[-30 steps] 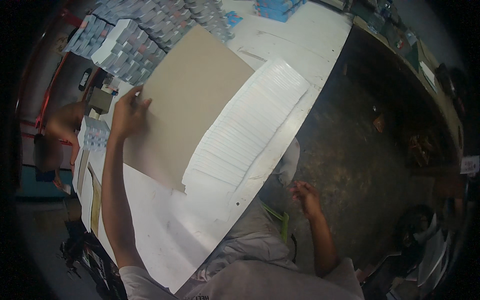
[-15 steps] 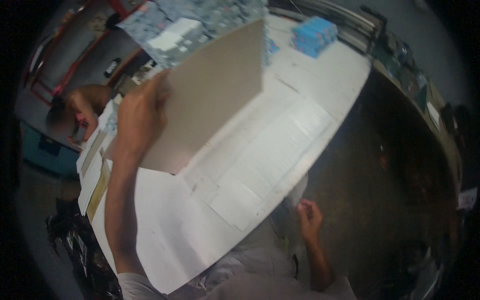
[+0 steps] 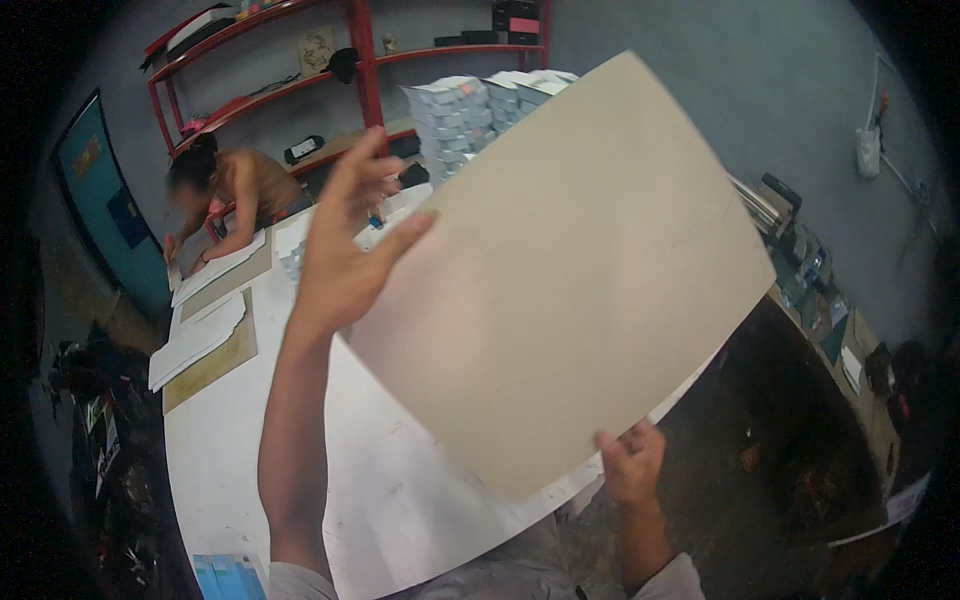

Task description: The person stacks blue printed paper sheets on a white table, aligns them, and secures the stack with a rubber band. The person then moves a cardboard sheet aside and continues stacking more blue sheets.

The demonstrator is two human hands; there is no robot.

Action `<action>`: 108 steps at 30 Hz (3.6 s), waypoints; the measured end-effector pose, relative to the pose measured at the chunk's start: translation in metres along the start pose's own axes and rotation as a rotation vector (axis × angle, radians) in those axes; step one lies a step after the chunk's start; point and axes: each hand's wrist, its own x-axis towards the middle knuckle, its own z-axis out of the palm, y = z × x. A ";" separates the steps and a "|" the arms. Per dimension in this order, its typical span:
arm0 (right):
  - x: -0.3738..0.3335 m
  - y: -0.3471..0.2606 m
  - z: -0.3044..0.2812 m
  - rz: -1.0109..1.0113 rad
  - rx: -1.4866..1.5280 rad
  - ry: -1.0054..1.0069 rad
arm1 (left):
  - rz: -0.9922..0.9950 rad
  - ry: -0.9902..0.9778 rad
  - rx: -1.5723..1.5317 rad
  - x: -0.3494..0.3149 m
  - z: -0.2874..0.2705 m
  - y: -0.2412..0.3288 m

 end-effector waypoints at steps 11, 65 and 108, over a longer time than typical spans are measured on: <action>0.400 -0.083 0.134 -0.069 0.103 -0.023 | -0.492 0.319 0.320 -0.290 -0.116 -0.069; -0.139 0.117 0.068 -0.153 -1.394 -0.369 | -0.763 0.126 0.504 -0.429 -0.076 -0.059; -0.138 0.114 0.111 -0.028 -1.320 -0.607 | -0.363 -0.953 0.510 -0.409 -0.033 -0.035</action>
